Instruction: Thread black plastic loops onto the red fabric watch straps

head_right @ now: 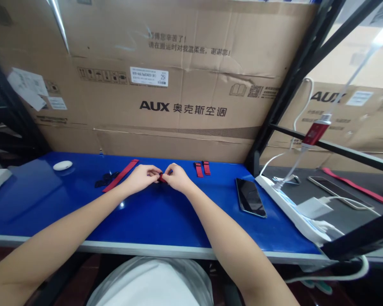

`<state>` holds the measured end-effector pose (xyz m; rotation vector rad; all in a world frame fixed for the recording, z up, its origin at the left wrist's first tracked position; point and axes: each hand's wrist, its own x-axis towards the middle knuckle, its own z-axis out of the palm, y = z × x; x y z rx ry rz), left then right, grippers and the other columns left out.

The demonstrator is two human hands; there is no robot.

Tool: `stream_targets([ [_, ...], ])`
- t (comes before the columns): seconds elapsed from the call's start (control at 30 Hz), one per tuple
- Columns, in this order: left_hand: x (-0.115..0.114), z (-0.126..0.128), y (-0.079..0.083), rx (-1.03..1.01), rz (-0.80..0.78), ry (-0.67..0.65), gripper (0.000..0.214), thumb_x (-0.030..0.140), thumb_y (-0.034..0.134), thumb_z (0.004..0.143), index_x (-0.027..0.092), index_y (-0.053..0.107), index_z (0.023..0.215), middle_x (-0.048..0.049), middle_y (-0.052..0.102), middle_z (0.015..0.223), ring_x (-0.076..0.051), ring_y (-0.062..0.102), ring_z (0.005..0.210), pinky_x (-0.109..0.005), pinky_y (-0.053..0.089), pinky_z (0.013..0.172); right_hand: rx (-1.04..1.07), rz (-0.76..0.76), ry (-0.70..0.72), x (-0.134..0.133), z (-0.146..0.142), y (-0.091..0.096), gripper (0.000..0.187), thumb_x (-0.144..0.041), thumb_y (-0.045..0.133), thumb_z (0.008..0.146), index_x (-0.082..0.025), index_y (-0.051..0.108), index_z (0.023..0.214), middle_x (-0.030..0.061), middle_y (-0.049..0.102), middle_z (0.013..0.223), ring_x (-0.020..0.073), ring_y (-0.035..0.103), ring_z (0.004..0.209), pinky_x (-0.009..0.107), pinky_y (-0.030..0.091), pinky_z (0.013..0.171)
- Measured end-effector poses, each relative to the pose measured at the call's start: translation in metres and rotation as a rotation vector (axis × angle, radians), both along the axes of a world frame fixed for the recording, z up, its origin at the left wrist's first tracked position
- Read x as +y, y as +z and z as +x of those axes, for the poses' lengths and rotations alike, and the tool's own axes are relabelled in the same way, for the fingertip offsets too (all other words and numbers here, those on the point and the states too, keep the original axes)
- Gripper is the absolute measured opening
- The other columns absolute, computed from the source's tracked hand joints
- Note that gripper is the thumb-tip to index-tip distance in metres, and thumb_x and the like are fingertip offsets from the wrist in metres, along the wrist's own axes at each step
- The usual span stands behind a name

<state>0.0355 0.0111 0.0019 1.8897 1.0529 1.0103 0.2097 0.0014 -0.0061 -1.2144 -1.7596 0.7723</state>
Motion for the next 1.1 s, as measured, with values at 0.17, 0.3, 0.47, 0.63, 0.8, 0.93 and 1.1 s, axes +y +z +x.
stream_targets([
  [0.17, -0.002, 0.001, 0.005, -0.245, -0.172, -0.018, 0.019, 0.015, 0.071, 0.072, 0.009, 0.071, 0.089, -0.0084, 0.073, 0.082, -0.021, 0.070, 0.076, -0.036, 0.059, 0.074, 0.163, -0.104, 0.035, 0.001, 0.000, -0.002, 0.013, -0.023, 0.062, 0.076, -0.019, 0.050, 0.072, -0.0017, 0.059, 0.053, 0.0110, 0.054, 0.047, 0.021, 0.039, 0.045],
  [0.3, -0.005, -0.001, 0.009, -0.305, -0.215, -0.083, 0.029, 0.022, 0.077, 0.068, 0.010, 0.073, 0.094, -0.0100, 0.073, 0.090, -0.022, 0.069, 0.084, -0.039, 0.058, 0.080, 0.280, -0.121, 0.092, 0.002, 0.001, -0.002, 0.022, -0.032, 0.070, 0.072, -0.018, 0.052, 0.072, 0.0005, 0.062, 0.054, 0.0120, 0.055, 0.048, 0.023, 0.041, 0.046],
  [0.47, -0.006, -0.003, 0.009, -0.312, -0.240, -0.185, 0.037, 0.028, 0.079, 0.067, 0.011, 0.072, 0.100, -0.0107, 0.073, 0.094, -0.021, 0.068, 0.087, -0.038, 0.055, 0.084, 0.343, -0.058, 0.140, 0.007, 0.005, -0.003, 0.025, -0.039, 0.066, 0.077, -0.018, 0.052, 0.076, 0.0015, 0.062, 0.060, 0.0140, 0.057, 0.053, 0.029, 0.048, 0.057],
  [0.63, -0.003, -0.007, 0.011, -0.309, -0.249, -0.187, 0.036, 0.026, 0.081, 0.066, 0.013, 0.070, 0.097, -0.0066, 0.070, 0.085, -0.017, 0.067, 0.077, -0.035, 0.056, 0.078, -0.159, 0.253, -0.128, 0.018, 0.022, -0.010, 0.012, -0.013, 0.056, 0.078, -0.019, 0.061, 0.088, 0.0076, 0.060, 0.094, 0.0210, 0.055, 0.093, 0.037, 0.044, 0.086],
  [0.8, 0.006, -0.016, 0.016, -0.204, -0.207, -0.167, 0.031, 0.024, 0.076, 0.070, 0.013, 0.068, 0.098, -0.0067, 0.070, 0.085, -0.016, 0.066, 0.074, -0.032, 0.054, 0.075, -0.567, 0.102, -0.287, 0.026, 0.038, -0.017, 0.014, -0.020, 0.066, 0.076, -0.021, 0.066, 0.090, 0.0101, 0.055, 0.108, 0.0265, 0.047, 0.107, 0.040, 0.038, 0.092],
  [0.93, 0.023, -0.032, 0.014, 0.081, -0.006, 0.081, 0.021, 0.018, 0.066, 0.076, 0.014, 0.069, 0.096, -0.0056, 0.068, 0.076, -0.017, 0.063, 0.068, -0.032, 0.051, 0.072, -0.493, -0.019, -0.309, 0.032, 0.045, -0.017, 0.017, -0.028, 0.073, 0.072, -0.020, 0.060, 0.080, 0.0048, 0.061, 0.088, 0.0186, 0.055, 0.083, 0.029, 0.043, 0.073],
  [1.1, 0.037, -0.043, 0.005, 0.355, 0.216, 0.300, 0.007, 0.013, 0.065, 0.071, 0.016, 0.069, 0.076, -0.0037, 0.063, 0.071, -0.016, 0.058, 0.064, -0.029, 0.045, 0.067, -0.304, 0.005, -0.236, 0.026, 0.042, -0.008, 0.014, -0.021, 0.071, 0.070, -0.019, 0.059, 0.077, -0.0029, 0.057, 0.061, 0.0104, 0.048, 0.054, 0.022, 0.035, 0.052],
])
